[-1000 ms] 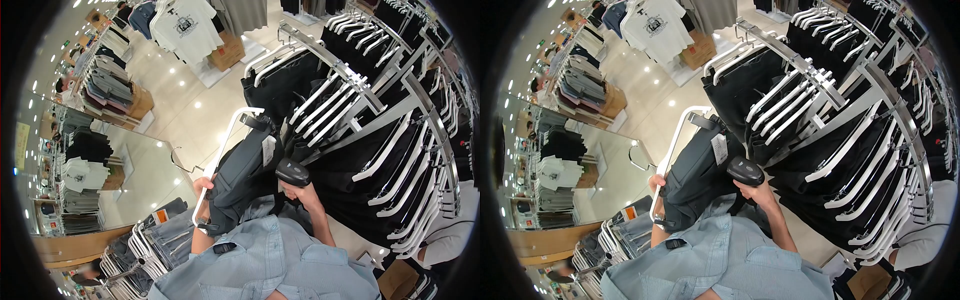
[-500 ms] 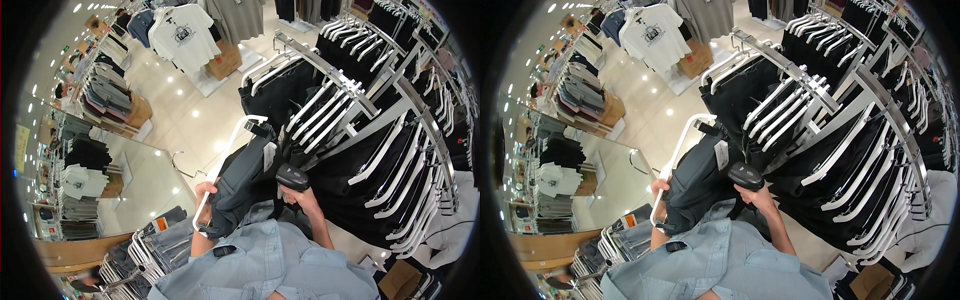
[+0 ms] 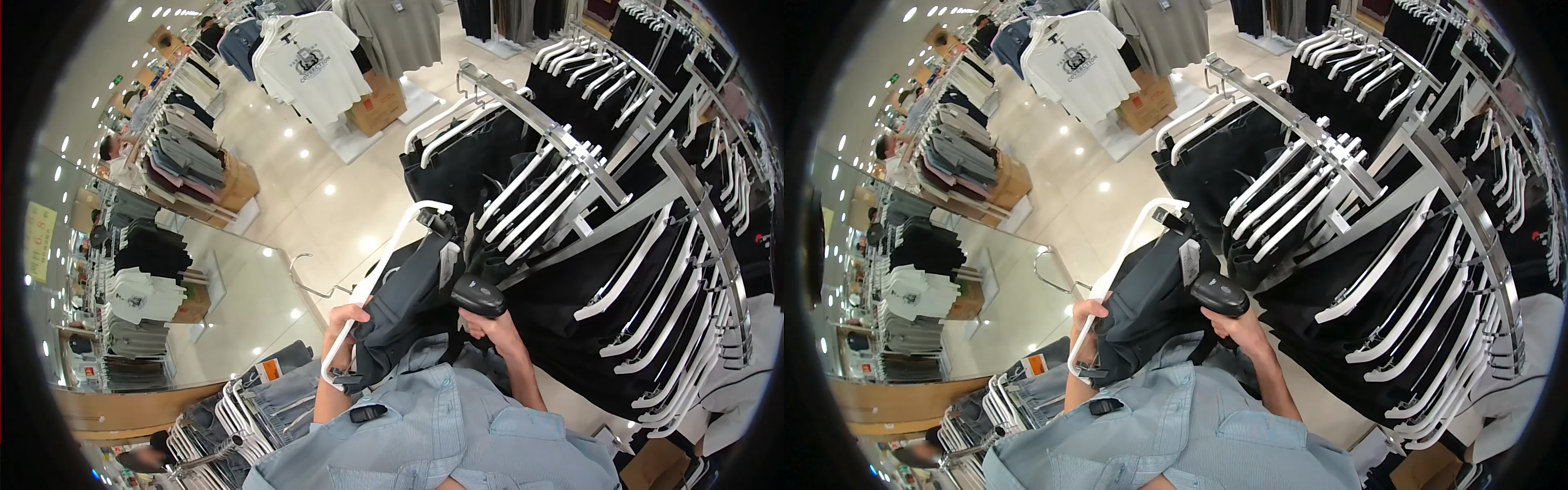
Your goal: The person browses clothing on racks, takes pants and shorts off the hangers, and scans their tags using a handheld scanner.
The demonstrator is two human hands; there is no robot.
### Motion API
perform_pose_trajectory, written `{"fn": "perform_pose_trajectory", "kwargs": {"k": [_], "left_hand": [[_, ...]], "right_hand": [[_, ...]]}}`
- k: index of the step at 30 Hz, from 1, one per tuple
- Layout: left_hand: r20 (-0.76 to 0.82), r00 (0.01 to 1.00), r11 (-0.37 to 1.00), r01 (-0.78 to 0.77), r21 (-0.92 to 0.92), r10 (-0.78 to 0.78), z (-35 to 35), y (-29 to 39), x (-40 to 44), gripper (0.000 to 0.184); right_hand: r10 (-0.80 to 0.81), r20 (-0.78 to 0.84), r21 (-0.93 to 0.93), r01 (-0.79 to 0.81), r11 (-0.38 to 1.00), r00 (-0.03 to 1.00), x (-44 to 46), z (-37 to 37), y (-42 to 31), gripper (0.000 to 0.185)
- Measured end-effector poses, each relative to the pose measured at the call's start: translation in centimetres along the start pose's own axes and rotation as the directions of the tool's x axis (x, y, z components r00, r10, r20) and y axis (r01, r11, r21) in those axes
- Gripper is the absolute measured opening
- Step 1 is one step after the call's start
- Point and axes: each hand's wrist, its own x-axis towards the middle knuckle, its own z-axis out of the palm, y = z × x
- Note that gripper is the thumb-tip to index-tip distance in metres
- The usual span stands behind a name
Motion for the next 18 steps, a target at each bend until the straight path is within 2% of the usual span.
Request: {"fn": "perform_pose_trajectory", "kwargs": {"k": [1,2,4,5,8,10,11,14,16,18], "left_hand": [[-0.03,1.0,0.997,0.002,0.073,0.0,-0.1,0.2,0.1,0.043],[-0.037,0.999,0.998,-0.001,0.07,0.003,-0.2,0.1,-0.2,0.043],[-0.117,0.99,0.976,-0.047,0.213,0.073,1.4,0.3,-1.3,0.048],[-0.122,0.99,0.976,-0.047,0.212,0.074,1.4,0.4,-1.2,0.048],[-0.104,0.993,0.972,-0.029,0.234,0.054,-0.1,0.9,0.5,0.05],[0.011,0.998,0.961,0.057,0.271,-0.063,-2.0,1.4,2.5,0.053],[0.011,0.998,0.96,0.059,0.272,-0.064,-2.0,1.6,2.6,0.053],[0.028,0.997,0.956,0.058,0.286,-0.069,1.3,3.2,2.2,0.055],[0.114,0.99,0.962,0.055,0.267,-0.088,1.9,3.7,2.9,0.058],[0.093,0.991,0.949,0.067,0.308,-0.1,2.2,4.0,3.5,0.058]], "right_hand": [[0.004,-0.021,-0.007,-0.004,1.0,1.0,0.1,0.2,-0.3,0.013],[0.009,-0.041,-0.015,-0.01,1.0,0.999,0.3,0.4,-0.5,0.013],[0.017,-0.034,-0.025,-0.018,1.0,0.999,0.8,0.3,-0.6,0.013],[0.019,-0.035,-0.034,-0.02,0.999,0.999,1.1,0.3,-0.7,0.013],[0.001,-0.027,-0.043,-0.002,0.999,1.0,1.6,0.5,-1.3,0.013],[0.001,-0.011,-0.036,-0.001,0.999,1.0,2.1,0.3,-1.6,0.013],[0.003,0.007,-0.029,-0.003,1.0,1.0,2.4,0.2,-1.6,0.013],[-0.007,-0.013,-0.02,0.006,1.0,1.0,3.2,0.1,-1.6,0.014],[0.003,-0.012,-0.017,-0.003,1.0,1.0,3.6,0.0,-1.9,0.013],[0.014,-0.011,-0.016,-0.014,1.0,1.0,4.1,-0.1,-2.1,0.013]]}}
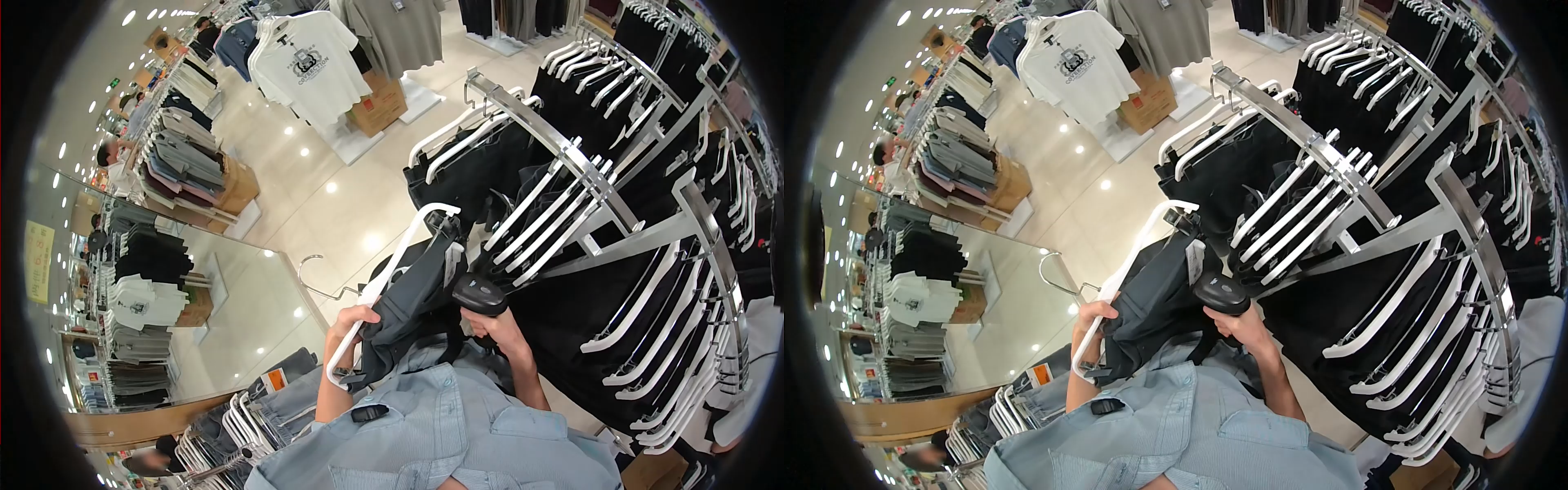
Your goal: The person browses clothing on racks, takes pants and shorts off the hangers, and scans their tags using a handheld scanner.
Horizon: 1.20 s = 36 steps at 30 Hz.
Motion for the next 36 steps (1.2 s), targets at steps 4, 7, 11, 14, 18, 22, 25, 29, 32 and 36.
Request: {"fn": "perform_pose_trajectory", "kwargs": {"k": [4,7,11,14,18,22,25,29,32,36], "left_hand": [[-0.152,0.988,0.992,0.039,0.119,-0.021,1.2,1.3,0.2,0.063],[-0.439,0.887,0.917,0.288,0.277,-0.147,5.2,4.8,-1.4,0.056],[-0.376,0.906,0.862,0.342,0.374,-0.196,6.3,6.9,0.2,0.062],[-0.075,0.986,0.834,0.165,0.527,-0.147,6.5,7.9,1.7,0.077],[0.064,0.988,0.8,0.076,0.595,-0.142,5.8,8.5,4.8,0.074],[0.117,0.979,0.763,0.051,0.644,-0.165,6.0,8.4,7.7,0.066],[0.104,0.968,0.73,0.099,0.677,-0.227,6.2,8.2,9.9,0.065],[0.121,0.968,0.732,0.083,0.676,-0.222,9.1,9.2,10.4,0.053],[0.225,0.967,0.761,-0.056,0.646,-0.12,10.8,9.1,11.6,0.038],[0.362,0.924,0.744,-0.154,0.65,-0.125,11.8,8.8,14.4,0.057]], "right_hand": [[-0.008,-0.009,-0.057,0.007,0.998,1.0,1.5,0.0,0.1,0.014],[-0.006,-0.012,-0.088,0.005,0.996,1.0,2.3,0.2,-0.6,0.016],[-0.005,-0.05,-0.084,0.001,0.997,0.999,3.3,0.5,-1.6,0.015],[-0.031,-0.087,-0.12,0.021,0.993,0.996,3.9,0.7,-2.5,0.014],[-0.08,-0.133,-0.233,0.048,0.971,0.988,4.7,0.2,-2.7,0.015],[-0.12,-0.169,-0.296,0.066,0.953,0.978,4.4,0.8,-3.8,0.017],[-0.151,-0.241,-0.292,0.077,0.953,0.959,4.2,0.7,-3.4,0.018],[-0.184,-0.314,-0.356,0.064,0.932,0.932,3.4,0.4,-3.3,0.015],[-0.196,-0.327,-0.385,0.059,0.921,0.925,2.5,0.3,-3.4,0.022],[-0.307,-0.332,-0.422,0.151,0.894,0.892,2.0,0.7,-2.6,0.028]]}}
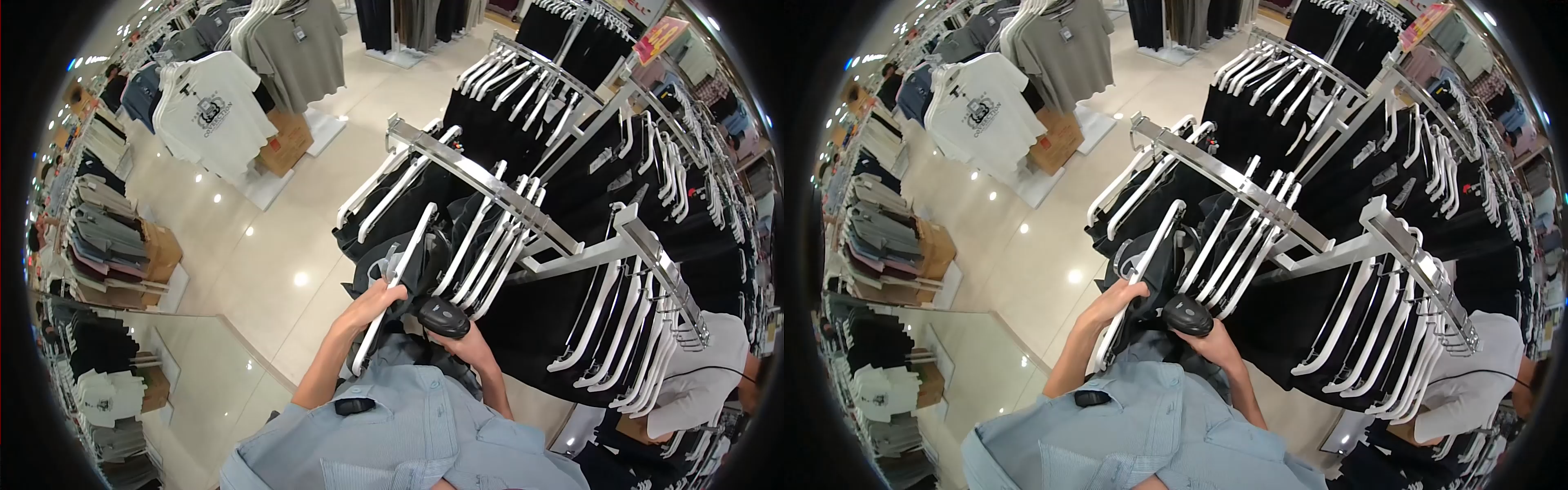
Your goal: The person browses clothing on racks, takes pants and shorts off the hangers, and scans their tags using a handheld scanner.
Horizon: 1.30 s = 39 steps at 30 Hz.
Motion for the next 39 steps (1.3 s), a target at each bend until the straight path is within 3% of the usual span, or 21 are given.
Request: {"fn": "perform_pose_trajectory", "kwargs": {"k": [1,2,5,9,13,16,17,19,22,23,25,26,29,30,33,39], "left_hand": [[0.028,0.999,1.0,-0.018,0.004,0.017,0.0,-0.4,0.9,0.057],[-0.065,0.995,0.997,-0.074,0.02,0.075,0.1,-1.8,2.3,0.052],[-0.025,0.994,0.993,-0.101,0.062,0.103,0.0,-0.7,4.2,0.051],[-0.006,0.997,0.993,-0.082,0.081,0.083,0.8,2.7,5.4,0.047],[-0.038,0.985,0.986,-0.166,0.007,0.166,1.4,4.5,7.8,0.034],[0.024,0.994,0.994,-0.111,0.006,0.111,0.8,5.4,10.5,0.029],[0.031,0.994,0.994,-0.104,-0.041,0.105,0.6,5.3,11.5,0.029],[0.038,0.995,0.995,-0.09,0.033,0.089,0.2,6.2,12.9,0.031],[0.057,0.993,0.994,-0.106,0.005,0.106,0.4,7.3,14.6,0.034],[0.127,0.989,0.995,-0.082,0.054,0.075,0.2,7.7,15.0,0.051],[0.162,0.986,0.997,-0.041,0.062,0.031,0.5,8.6,15.5,0.054],[0.093,0.991,0.993,-0.099,0.06,0.094,0.4,7.5,16.9,0.041],[0.054,0.997,0.993,-0.053,0.108,0.048,1.3,8.9,16.0,0.044],[0.089,0.996,0.982,-0.048,0.18,0.032,1.0,8.4,16.8,0.049],[0.239,0.97,0.984,-0.086,0.155,0.047,-0.3,6.5,19.5,0.054],[0.145,0.982,0.937,-0.158,0.312,0.117,-0.2,8.2,17.4,0.061]], "right_hand": [[-0.029,-0.007,-0.023,0.029,0.999,1.0,-0.1,-0.1,0.4,0.028],[0.028,0.013,-0.089,-0.027,0.996,1.0,-0.3,-0.4,0.7,0.029],[0.099,-0.007,-0.193,-0.099,0.976,0.995,-0.8,-0.3,1.1,0.03],[0.022,-0.044,-0.196,-0.031,0.98,0.999,-1.2,-0.2,2.1,0.039],[0.07,-0.096,-0.209,-0.089,0.974,0.993,-1.7,0.0,1.3,0.043],[0.062,-0.164,-0.187,-0.093,0.978,0.985,-2.1,0.3,1.6,0.042],[0.052,-0.19,-0.185,-0.088,0.979,0.98,-2.4,0.5,1.5,0.042],[0.045,-0.233,-0.172,-0.087,0.981,0.972,-2.9,0.8,1.3,0.043],[0.134,-0.275,-0.144,-0.179,0.973,0.952,-3.6,1.1,1.4,0.042],[0.128,-0.283,-0.124,-0.168,0.978,0.951,-3.7,1.3,2.0,0.041],[0.122,-0.307,-0.099,-0.159,0.982,0.944,-4.0,1.6,2.7,0.04],[0.113,-0.331,-0.075,-0.146,0.986,0.937,-4.1,2.0,2.8,0.038],[0.117,-0.375,-0.023,-0.136,0.99,0.92,-4.2,2.9,2.1,0.037],[0.126,-0.383,-0.001,-0.137,0.991,0.915,-4.2,3.0,1.7,0.037],[0.145,-0.386,-0.033,-0.171,0.985,0.911,-3.9,3.4,1.3,0.037],[0.149,-0.344,-0.089,-0.19,0.978,0.927,-2.6,4.6,1.1,0.038]]}}
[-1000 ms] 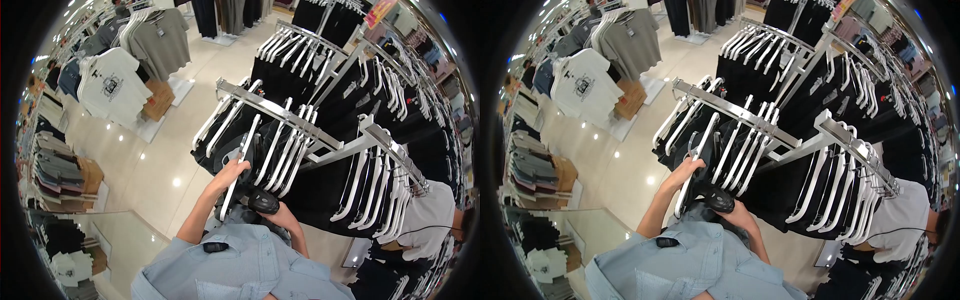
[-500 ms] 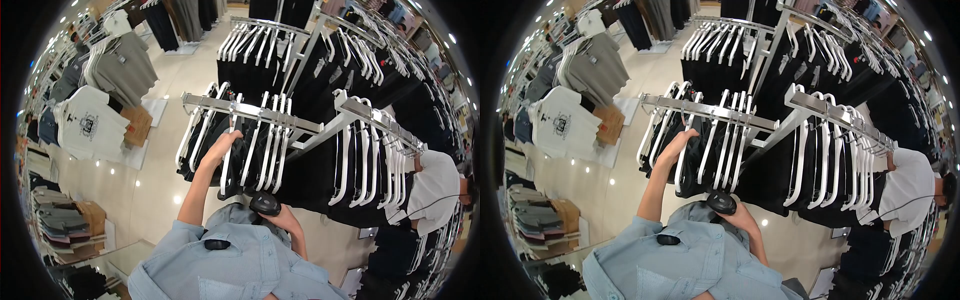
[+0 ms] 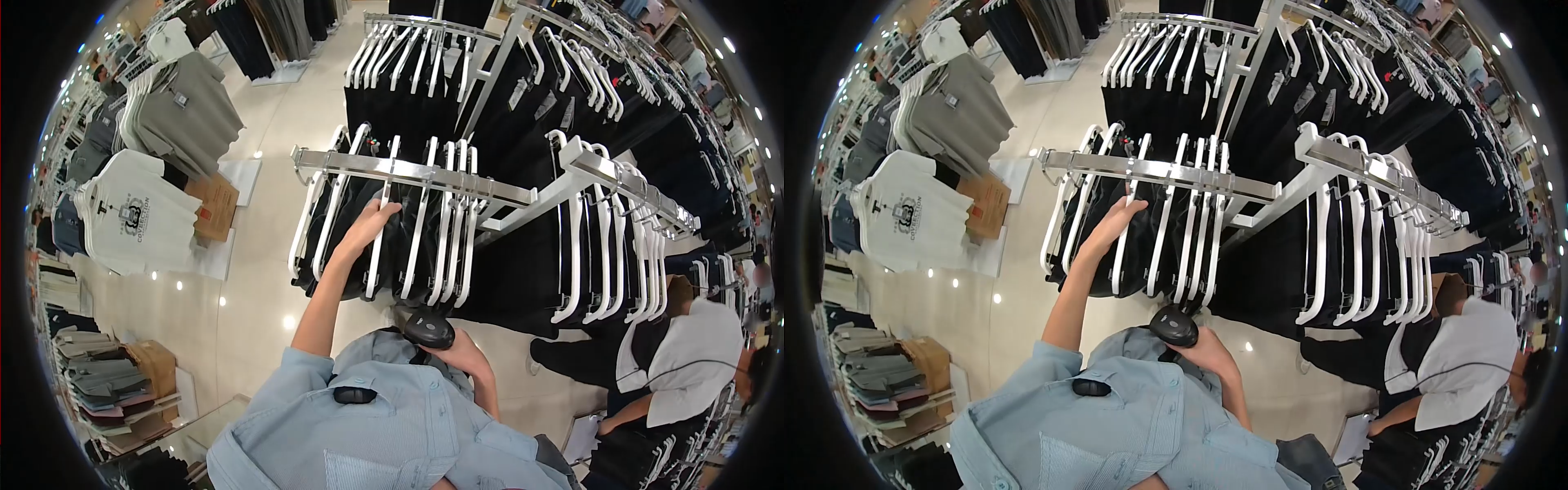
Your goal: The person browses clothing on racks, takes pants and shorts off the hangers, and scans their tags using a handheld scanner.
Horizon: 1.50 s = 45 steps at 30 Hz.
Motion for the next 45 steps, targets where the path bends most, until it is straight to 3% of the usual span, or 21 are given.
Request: {"fn": "perform_pose_trajectory", "kwargs": {"k": [2,4,8,13,15,16,17,18,20,21,22,24,26,29,34,40,43,45], "left_hand": [[-0.004,1.0,0.998,0.016,0.069,-0.016,-0.2,-0.2,-0.4,0.058],[-0.042,0.99,0.99,-0.132,0.042,0.133,0.1,-1.9,-1.5,0.056],[-0.095,0.954,0.958,-0.283,0.039,0.285,-0.1,-4.9,-5.4,0.047],[-0.146,0.979,0.985,-0.154,-0.078,0.142,-1.1,-10.2,-9.3,0.026],[-0.12,0.981,0.988,-0.154,-0.016,0.151,-0.7,-11.9,-10.7,0.024],[-0.087,0.984,0.987,-0.153,0.048,0.157,-0.7,-12.5,-11.2,0.026],[-0.005,0.991,0.991,-0.133,0.026,0.133,-0.5,-12.5,-11.8,0.039],[-0.012,0.992,0.992,-0.124,0.018,0.124,-0.2,-12.3,-12.4,0.039],[0.1,0.972,0.953,-0.229,0.201,0.212,0.9,-11.8,-13.1,0.047],[0.086,0.946,0.926,-0.323,0.197,0.312,1.7,-12.2,-12.9,0.052],[0.078,0.948,0.929,-0.317,0.192,0.307,2.3,-11.5,-13.1,0.052],[-0.064,0.917,0.893,-0.365,0.264,0.394,3.2,-9.8,-13.3,0.054],[-0.149,0.908,0.898,-0.34,0.281,0.391,3.6,-8.8,-13.0,0.05],[-0.307,0.861,0.899,-0.315,0.305,0.406,3.9,-8.8,-12.5,0.036],[-0.438,0.812,0.911,-0.26,0.321,0.386,3.2,-10.0,-12.4,0.028],[-0.428,0.809,0.901,-0.271,0.339,0.404,1.6,-10.5,-12.1,0.022],[-0.419,0.828,0.928,-0.315,0.201,0.372,1.7,-10.7,-11.9,0.022],[-0.417,0.868,0.962,-0.256,0.092,0.27,1.8,-10.3,-12.1,0.021]], "right_hand": [[0.003,0.026,-0.001,-0.003,1.0,1.0,0.2,0.4,-0.1,0.038],[0.004,0.054,-0.001,-0.004,1.0,0.999,0.5,0.7,-0.5,0.039],[-0.005,0.053,0.0,0.005,1.0,0.999,0.8,1.2,-1.9,0.04],[-0.008,0.054,0.01,0.008,1.0,0.999,1.5,1.5,-0.8,0.042],[-0.06,0.051,0.039,0.058,0.998,0.997,2.0,1.6,-0.3,0.039],[-0.109,0.043,0.072,0.105,0.992,0.993,2.1,1.7,-0.3,0.037],[-0.102,0.052,0.068,0.098,0.993,0.993,1.9,1.8,-0.9,0.037],[-0.043,-0.005,0.088,0.044,0.995,0.999,1.8,1.8,-2.3,0.031],[0.018,-0.098,0.148,-0.003,0.989,0.995,2.0,2.1,-4.1,0.015],[-0.012,-0.141,0.215,0.043,0.976,0.99,2.3,2.3,-3.5,0.014],[-0.038,-0.188,0.279,0.091,0.956,0.981,2.6,2.5,-3.2,0.014],[-0.042,-0.213,0.264,0.099,0.96,0.976,2.9,2.8,-3.7,0.012],[-0.068,-0.309,0.27,0.156,0.95,0.948,3.0,3.2,-4.4,0.013],[-0.101,-0.302,0.25,0.181,0.951,0.948,3.3,3.5,-4.7,0.014],[-0.1,-0.289,0.232,0.171,0.957,0.952,3.5,4.0,-4.5,0.013],[-0.093,-0.266,0.264,0.165,0.95,0.959,3.5,4.7,-4.3,0.013],[-0.114,-0.24,0.256,0.176,0.951,0.964,3.5,4.8,-4.4,0.014],[-0.096,-0.241,0.243,0.155,0.957,0.966,3.6,4.9,-4.9,0.009]]}}
